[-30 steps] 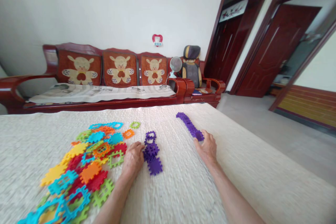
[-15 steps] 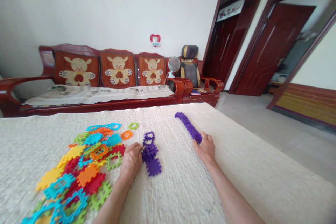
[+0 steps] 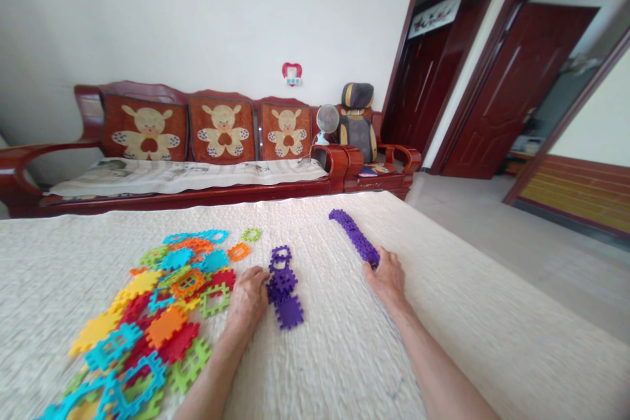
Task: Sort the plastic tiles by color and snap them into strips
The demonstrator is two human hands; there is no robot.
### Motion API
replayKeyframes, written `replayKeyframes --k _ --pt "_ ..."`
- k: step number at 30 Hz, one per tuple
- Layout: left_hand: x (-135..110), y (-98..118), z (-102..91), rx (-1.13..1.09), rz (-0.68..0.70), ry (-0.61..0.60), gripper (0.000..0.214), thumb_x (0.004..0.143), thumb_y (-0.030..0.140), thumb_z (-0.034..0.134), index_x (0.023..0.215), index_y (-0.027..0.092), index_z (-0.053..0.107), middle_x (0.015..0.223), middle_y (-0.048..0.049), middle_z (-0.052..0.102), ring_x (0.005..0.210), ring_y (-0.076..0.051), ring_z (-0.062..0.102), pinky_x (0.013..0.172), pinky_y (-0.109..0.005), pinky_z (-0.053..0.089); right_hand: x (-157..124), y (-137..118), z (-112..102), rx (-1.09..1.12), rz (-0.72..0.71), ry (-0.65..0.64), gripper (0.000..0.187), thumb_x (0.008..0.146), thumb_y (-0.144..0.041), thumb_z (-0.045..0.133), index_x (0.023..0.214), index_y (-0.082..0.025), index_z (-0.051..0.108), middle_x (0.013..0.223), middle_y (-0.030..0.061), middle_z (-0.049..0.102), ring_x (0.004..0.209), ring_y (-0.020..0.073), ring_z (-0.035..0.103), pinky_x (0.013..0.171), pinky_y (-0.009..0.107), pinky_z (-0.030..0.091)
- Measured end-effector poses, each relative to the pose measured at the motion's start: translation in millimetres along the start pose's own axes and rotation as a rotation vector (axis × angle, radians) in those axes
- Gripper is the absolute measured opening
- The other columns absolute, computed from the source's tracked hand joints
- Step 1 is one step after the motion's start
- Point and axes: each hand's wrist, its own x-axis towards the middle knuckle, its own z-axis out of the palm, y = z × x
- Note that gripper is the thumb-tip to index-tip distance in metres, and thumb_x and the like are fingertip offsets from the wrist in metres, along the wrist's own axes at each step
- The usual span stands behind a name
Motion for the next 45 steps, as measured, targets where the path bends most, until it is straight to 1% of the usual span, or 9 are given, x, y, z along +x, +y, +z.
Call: replayKeyframes --k 5,9,13,18,25,31,35,41,45 --pt "-0.2 -0.7 2.2 -0.002 -0.035 -0.025 0.037 0.075 0.005 0.04 0.091 0.016 0.072 0.105 -0.0088 0.069 0.098 -0.02 0.063 0.093 -0.033 0.051 0.3 -3.6 -7.6 0.065 -0.033 0.057 0.047 0.078 -0.034 0.054 0.119 -0.013 0.053 0.113 0.0165 0.056 0.103 0.0301 0.054 0.089 0.043 0.043" --pt "1.4 0.3 3.1 0.001 -0.085 -0.039 0.039 0.073 0.002 0.041 0.091 0.016 0.072 0.106 -0.009 0.069 0.1 -0.02 0.063 0.094 -0.033 0.05 -1.8 -23.3 -8.4 0.31 -0.287 0.171 0.04 0.081 -0.029 0.048 0.118 -0.014 0.054 0.118 0.0147 0.056 0.114 0.0267 0.051 0.1 0.042 0.039" --pt "2.6 4.8 1.1 -0.017 -0.112 -0.048 0.039 0.072 0.0 0.041 0.089 0.015 0.073 0.104 -0.009 0.069 0.099 -0.019 0.063 0.093 -0.032 0.05 -6.3 -69.0 7.7 0.531 -0.433 -0.085 0.031 0.081 -0.024 0.045 0.107 -0.017 0.06 0.107 0.0101 0.064 0.104 0.0215 0.058 0.096 0.038 0.044" --pt "1.2 8.8 1.0 -0.056 -0.12 0.009 0.039 0.073 -0.002 0.039 0.087 0.016 0.071 0.097 -0.0073 0.069 0.093 -0.017 0.063 0.091 -0.03 0.049 1.2 -139.7 30.5 0.582 -0.379 -0.522 0.041 0.073 -0.023 0.052 0.112 -0.017 0.062 0.115 0.0089 0.065 0.098 0.0193 0.062 0.089 0.032 0.048" --pt "2.3 11.4 0.0 -0.07 -0.149 0.001 0.041 0.075 -0.003 0.037 0.091 0.017 0.07 0.09 -0.0057 0.068 0.09 -0.016 0.062 0.09 -0.029 0.048 21.7 -194.8 45.1 0.447 -0.476 -0.705 0.047 0.062 -0.016 0.061 0.109 -0.02 0.067 0.119 0.0084 0.064 0.11 0.0227 0.058 0.097 0.032 0.041" --pt "3.7 14.0 -7.7 -0.113 -0.123 -0.092 0.043 0.075 0.001 0.04 0.097 0.021 0.072 0.102 -0.0054 0.068 0.098 -0.017 0.059 0.094 -0.031 0.045 19.9 -183.4 47.0 0.426 -0.371 -0.635 0.041 0.063 -0.016 0.062 0.103 -0.019 0.068 0.108 0.0076 0.066 0.101 0.0206 0.059 0.092 0.03 0.042" --pt "5.1 16.2 -13.6 -0.12 -0.089 -0.187 0.043 0.077 0.004 0.043 0.097 0.027 0.073 0.107 -0.0015 0.068 0.106 -0.018 0.056 0.098 -0.034 0.041 18.6 -161.3 36.7 0.43 -0.188 -0.63 0.031 0.068 -0.023 0.062 0.098 -0.018 0.068 0.087 0.0038 0.069 0.08 0.0168 0.062 0.073 0.025 0.045" --pt "5.1 18.7 -14.2 -0.084 -0.11 -0.191 0.039 0.079 0.006 0.042 0.094 0.025 0.072 0.109 -0.0024 0.068 0.109 -0.018 0.055 0.1 -0.036 0.04 7.3 -128.8 2.8 0.525 -0.014 -0.854 0.031 0.073 -0.025 0.059 0.101 -0.016 0.069 0.06 -0.0022 0.061 0.049 0.0096 0.05 0.045 0.02 0.035" --pt "5.2 19.8 -14.6 -0.074 -0.112 -0.191 0.039 0.08 0.006 0.041 0.095 0.024 0.072 0.111 -0.0025 0.068 0.11 -0.019 0.055 0.101 -0.036 0.039 0.7 -109.1 -14.8 0.627 0.03 -0.932 0.043 0.074 -0.031 0.06 0.114 -0.015 0.063 0.076 0.0008 0.066 0.057 0.0103 0.055 0.047 0.02 0.038"
